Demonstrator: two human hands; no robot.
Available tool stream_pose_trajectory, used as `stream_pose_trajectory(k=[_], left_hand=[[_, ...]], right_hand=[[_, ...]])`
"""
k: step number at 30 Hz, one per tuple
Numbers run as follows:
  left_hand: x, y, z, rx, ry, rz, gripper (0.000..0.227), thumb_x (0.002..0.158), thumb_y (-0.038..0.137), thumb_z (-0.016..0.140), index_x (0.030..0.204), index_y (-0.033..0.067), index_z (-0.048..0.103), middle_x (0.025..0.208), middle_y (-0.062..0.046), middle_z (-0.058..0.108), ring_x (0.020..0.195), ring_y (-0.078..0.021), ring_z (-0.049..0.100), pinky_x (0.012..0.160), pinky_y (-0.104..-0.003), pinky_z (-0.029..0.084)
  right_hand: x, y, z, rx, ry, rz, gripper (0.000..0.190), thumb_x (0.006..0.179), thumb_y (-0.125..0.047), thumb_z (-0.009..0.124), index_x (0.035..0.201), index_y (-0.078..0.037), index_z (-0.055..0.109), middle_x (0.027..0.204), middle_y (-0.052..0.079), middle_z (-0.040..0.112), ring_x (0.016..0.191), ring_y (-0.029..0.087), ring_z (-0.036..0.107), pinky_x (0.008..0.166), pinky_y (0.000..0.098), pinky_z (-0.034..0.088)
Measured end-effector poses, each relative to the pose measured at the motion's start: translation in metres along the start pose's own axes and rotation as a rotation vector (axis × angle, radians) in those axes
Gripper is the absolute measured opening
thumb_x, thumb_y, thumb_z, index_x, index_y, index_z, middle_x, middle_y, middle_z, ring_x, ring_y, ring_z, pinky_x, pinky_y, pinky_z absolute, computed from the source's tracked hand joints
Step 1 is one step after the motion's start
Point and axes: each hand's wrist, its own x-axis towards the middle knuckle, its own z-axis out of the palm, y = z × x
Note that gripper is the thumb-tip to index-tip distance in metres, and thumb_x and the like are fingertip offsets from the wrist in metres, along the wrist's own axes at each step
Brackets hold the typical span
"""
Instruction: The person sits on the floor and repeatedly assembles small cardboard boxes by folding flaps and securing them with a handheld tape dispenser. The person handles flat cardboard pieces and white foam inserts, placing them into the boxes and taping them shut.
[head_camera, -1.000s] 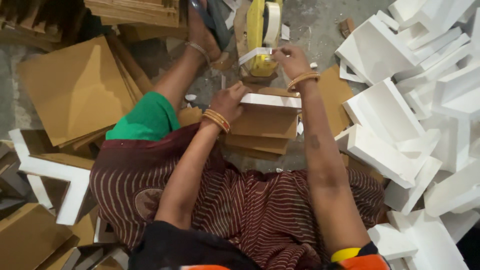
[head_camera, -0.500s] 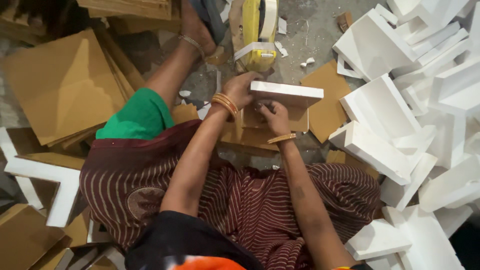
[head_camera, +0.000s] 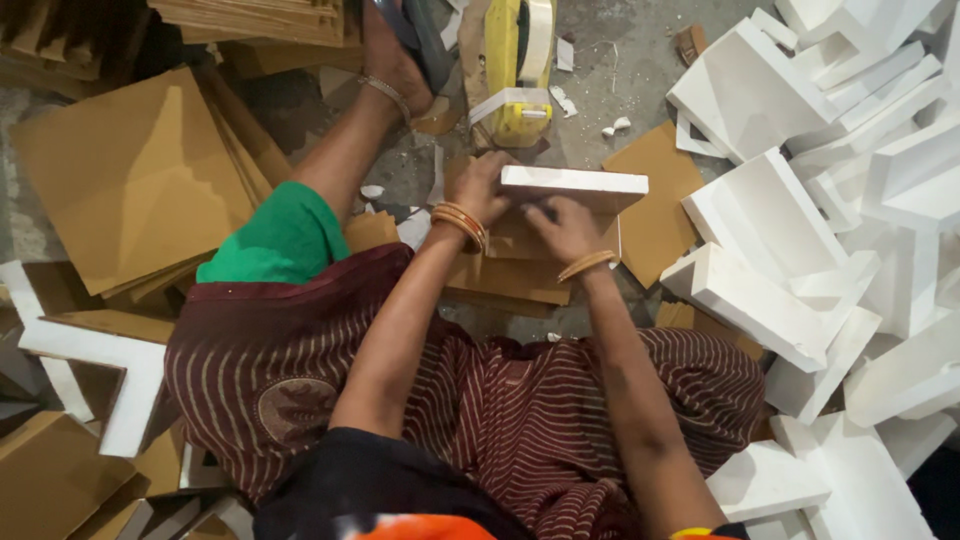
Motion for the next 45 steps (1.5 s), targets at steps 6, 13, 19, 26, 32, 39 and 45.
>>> stream_pose_trajectory(k=[6,13,19,26,32,39,45], left_hand=[[-0.004,-0.008,0.006,-0.005,0.023,0.032,0.052,0.068,0.001,0.074,0.116,0.0116,0.059,0.113,-0.015,0.065,0.11,-0.042,0.06,0.092,-0.049,0.05],[-0.012,-0.015,0.006,0.0,0.152,0.073,0.054,0.068,-0.005,0.068,0.119,0.0053,0.054,0.113,-0.02,0.06,0.107,-0.0468,0.057,0.09,-0.052,0.048],[-0.022,-0.008,0.013,0.103,0.051,-0.046,0.04,0.066,-0.01,0.061,0.102,0.0061,0.055,0.104,-0.017,0.061,0.103,-0.0436,0.06,0.082,-0.052,0.047],[-0.044,0.012,0.016,0.065,0.184,0.108,0.039,0.073,-0.008,0.065,0.108,0.007,0.057,0.103,-0.018,0.061,0.102,-0.043,0.059,0.084,-0.05,0.048],[-0.047,0.03,-0.007,0.084,0.087,0.076,0.039,0.074,-0.005,0.068,0.111,0.006,0.056,0.108,-0.017,0.06,0.107,-0.0425,0.059,0.088,-0.05,0.049],[-0.058,0.019,0.016,0.165,0.199,0.042,0.065,0.066,0.005,0.081,0.127,0.005,0.057,0.127,-0.027,0.057,0.115,-0.0467,0.056,0.096,-0.052,0.048],[-0.077,0.062,0.019,-0.534,0.229,-0.289,0.066,0.077,0.023,0.089,0.134,0.0108,0.057,0.127,-0.012,0.069,0.115,-0.0249,0.069,0.099,-0.039,0.056]], right_hand=[[0.014,-0.048,-0.033,0.1,0.285,-0.191,0.031,0.097,-0.032,0.068,0.105,-0.002,0.071,0.096,0.015,0.072,0.086,0.027,0.069,0.077,0.0373,0.054],[0.111,0.008,-0.011,0.2,-0.137,0.011,0.021,0.095,-0.022,0.073,0.102,-0.004,0.079,0.095,0.012,0.077,0.087,0.02,0.07,0.078,0.033,0.054],[0.125,0.046,-0.009,0.216,-0.316,0.139,0.026,0.084,-0.015,0.076,0.107,-0.002,0.078,0.102,0.01,0.078,0.09,0.015,0.07,0.081,0.0297,0.056],[0.108,0.067,-0.017,-0.354,-0.395,0.222,0.03,0.084,-0.028,0.073,0.109,-0.013,0.081,0.116,0.011,0.076,0.107,0.028,0.069,0.095,0.0391,0.051],[0.076,0.018,-0.042,-0.543,-0.29,0.325,0.045,0.078,-0.042,0.082,0.11,-0.01,0.078,0.119,0.017,0.074,0.111,0.034,0.07,0.097,0.0428,0.053],[-0.006,-0.033,-0.053,-0.368,-0.175,-0.206,0.061,0.081,-0.044,0.079,0.129,-0.009,0.065,0.118,0.017,0.07,0.107,0.037,0.066,0.09,0.0457,0.051],[-0.069,-0.034,-0.065,-0.142,0.322,-0.259,0.043,0.092,-0.022,0.071,0.131,-0.005,0.063,0.117,0.017,0.071,0.105,0.032,0.067,0.091,0.043,0.054]])
